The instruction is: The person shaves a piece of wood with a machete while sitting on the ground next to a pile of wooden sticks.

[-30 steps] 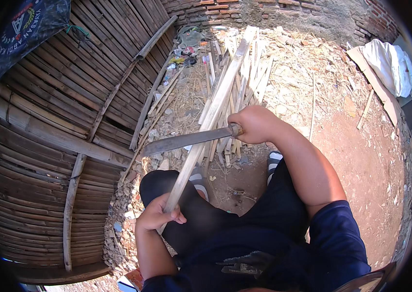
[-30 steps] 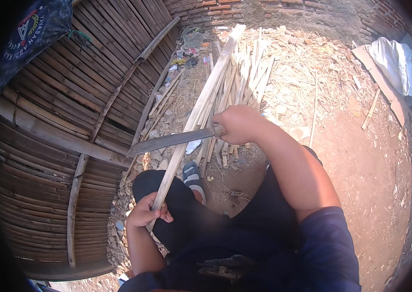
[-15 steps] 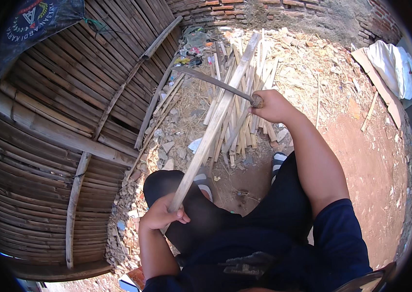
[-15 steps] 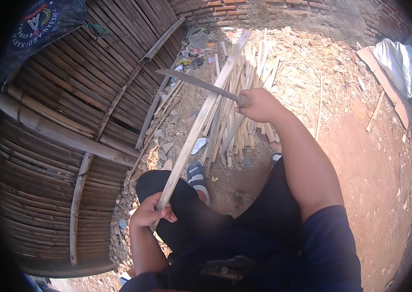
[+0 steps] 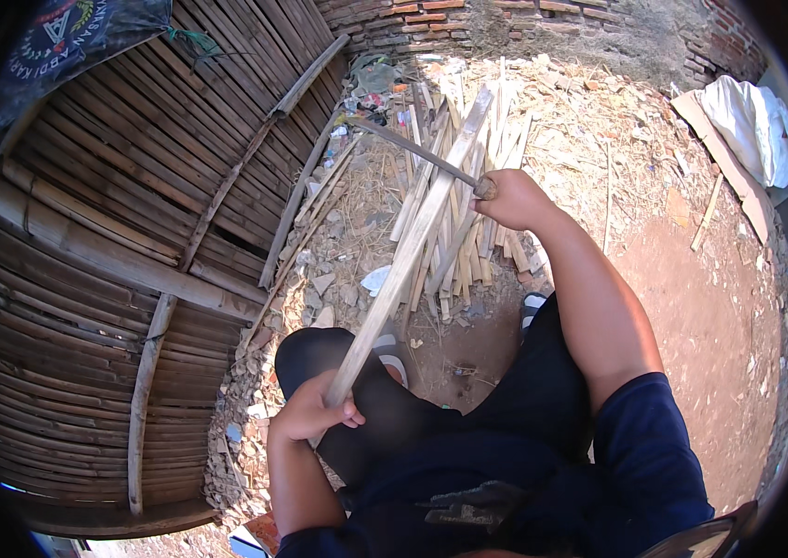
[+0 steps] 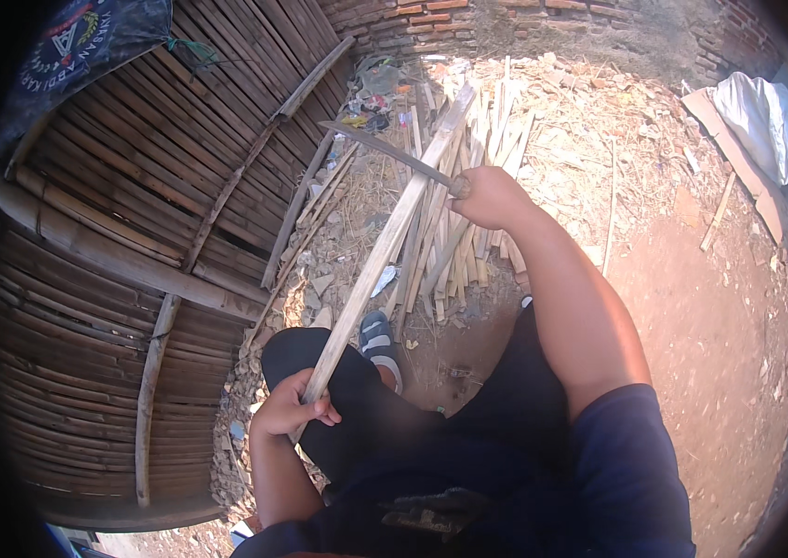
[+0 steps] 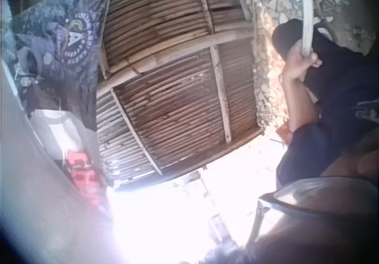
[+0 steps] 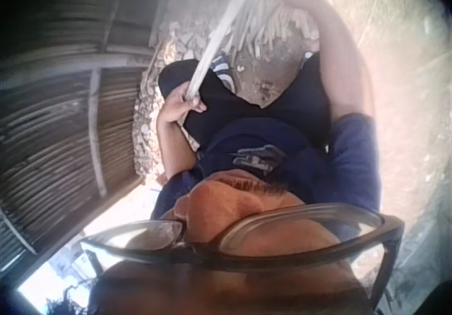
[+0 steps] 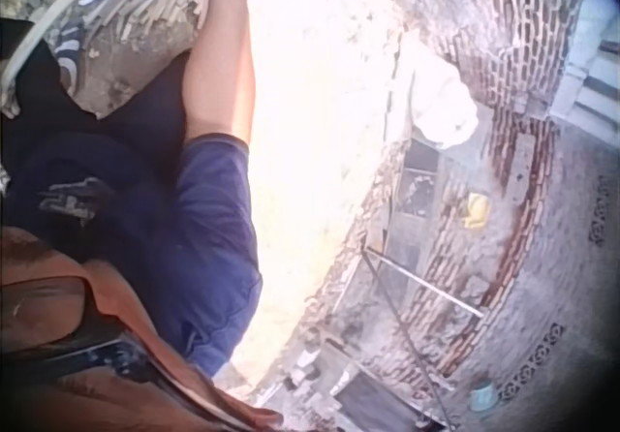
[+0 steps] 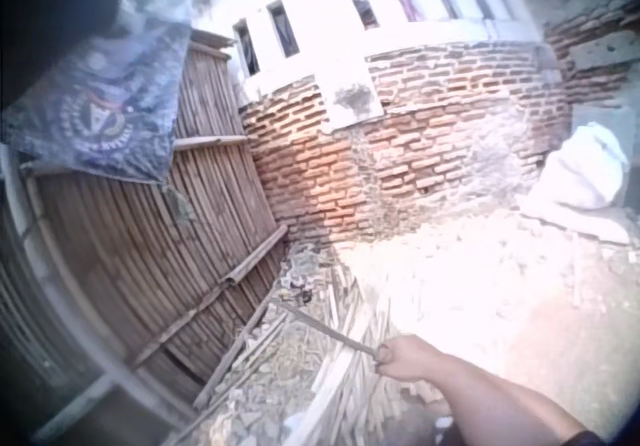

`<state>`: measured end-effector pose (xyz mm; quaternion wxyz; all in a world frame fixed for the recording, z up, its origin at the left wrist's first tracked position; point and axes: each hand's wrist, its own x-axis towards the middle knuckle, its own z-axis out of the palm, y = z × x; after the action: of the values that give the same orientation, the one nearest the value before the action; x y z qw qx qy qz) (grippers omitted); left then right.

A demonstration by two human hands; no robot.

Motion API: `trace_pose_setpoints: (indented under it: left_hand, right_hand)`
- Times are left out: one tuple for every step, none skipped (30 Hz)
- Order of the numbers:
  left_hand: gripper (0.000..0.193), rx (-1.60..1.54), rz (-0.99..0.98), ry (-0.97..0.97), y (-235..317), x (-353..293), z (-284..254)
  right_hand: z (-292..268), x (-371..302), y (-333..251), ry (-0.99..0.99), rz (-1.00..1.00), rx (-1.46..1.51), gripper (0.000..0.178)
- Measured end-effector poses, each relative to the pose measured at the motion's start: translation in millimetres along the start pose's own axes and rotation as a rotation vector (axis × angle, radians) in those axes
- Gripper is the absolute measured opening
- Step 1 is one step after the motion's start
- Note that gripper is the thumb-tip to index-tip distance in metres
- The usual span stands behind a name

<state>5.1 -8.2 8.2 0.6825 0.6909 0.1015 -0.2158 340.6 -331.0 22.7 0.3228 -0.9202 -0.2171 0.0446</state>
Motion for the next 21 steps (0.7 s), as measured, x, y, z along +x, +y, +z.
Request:
trace_pose_setpoints:
  left_hand:
    - [0.066, -0.007, 0.011, -0.013, -2, 1, -3]
    - [0.067, -0.022, 0.01, -0.025, -5, 0, -4]
    - [0.067, -0.06, 0.027, -0.041, -7, 0, -6]
    - [0.067, -0.097, 0.045, -0.058, -7, 0, -8]
    - [0.067, -0.141, 0.06, -0.073, -10, -1, -7]
    - [0.068, -0.148, 0.078, -0.077, -10, 0, -6]
    - [0.064, -0.162, 0.079, -0.09, -11, 0, -6]
    - [0.061, -0.169, 0.081, -0.1, -11, 0, -6]
    - [0.057, -0.178, 0.084, -0.109, -11, -1, -7]
    - [0.058, -0.179, 0.097, -0.118, -12, 0, -9]
    - [0.058, -0.181, 0.108, -0.124, -13, 1, -10]
    - [0.058, -0.182, 0.118, -0.142, -13, 5, -10]
    - [0.058, -0.179, 0.1, -0.115, -10, 3, -9]
    - [0.059, -0.179, 0.088, -0.092, -6, 1, -6]
    - [0.059, -0.18, 0.075, -0.067, -4, 1, -5]
    - [0.062, -0.148, 0.081, -0.068, -5, 1, -5]
    - [0.066, -0.114, 0.081, -0.061, -6, -1, -6]
    - [0.07, -0.08, 0.08, -0.056, -7, -2, -6]
    - [0.07, -0.097, 0.099, -0.067, -6, -1, -7]
    - [0.07, -0.118, 0.11, -0.084, -5, -1, -9]
    - [0.069, -0.142, 0.116, -0.101, -8, 0, -9]
  right_hand:
    - [-2, 0, 2, 0.003, -0.042, 0.006, 0.046]
    - [0, -7, 1, -0.006, -0.078, 0.013, 0.045]
    - [1, -14, 0, -0.015, -0.113, 0.02, 0.044]
    - [2, -19, -4, -0.091, -0.182, -0.058, 0.042]
    - [-1, -26, -23, -0.173, -0.252, -0.137, 0.04]
    - [-5, -35, -36, -0.25, -0.315, -0.219, 0.038]
    - [-6, -44, -42, -0.252, -0.407, -0.252, 0.035]
    - [-6, -52, -47, -0.249, -0.502, -0.282, 0.033]
    - [-5, -55, -50, -0.246, -0.599, -0.311, 0.031]
    - [-6, -53, -47, -0.239, -0.6, -0.324, 0.031]
    - [-7, -45, -38, -0.256, -0.477, -0.224, 0.032]
    - [-10, -31, -21, -0.269, -0.342, -0.13, 0.032]
    - [-12, -18, -6, -0.277, -0.216, -0.036, 0.033]
    - [-15, -7, 7, -0.145, -0.094, -0.013, 0.034]
    - [-20, -2, 10, -0.013, 0.026, 0.01, 0.035]
    - [-26, -1, 14, 0.07, 0.048, 0.004, 0.037]
    - [-26, -2, 12, 0.055, 0.043, 0.038, 0.037]
    - [-24, -5, 11, 0.041, 0.038, 0.071, 0.037]
    - [-22, -8, 9, 0.027, 0.035, 0.105, 0.037]
    - [-22, -15, -1, -0.008, -0.076, 0.03, 0.038]
    - [-16, -20, -11, -0.055, -0.136, -0.026, 0.036]
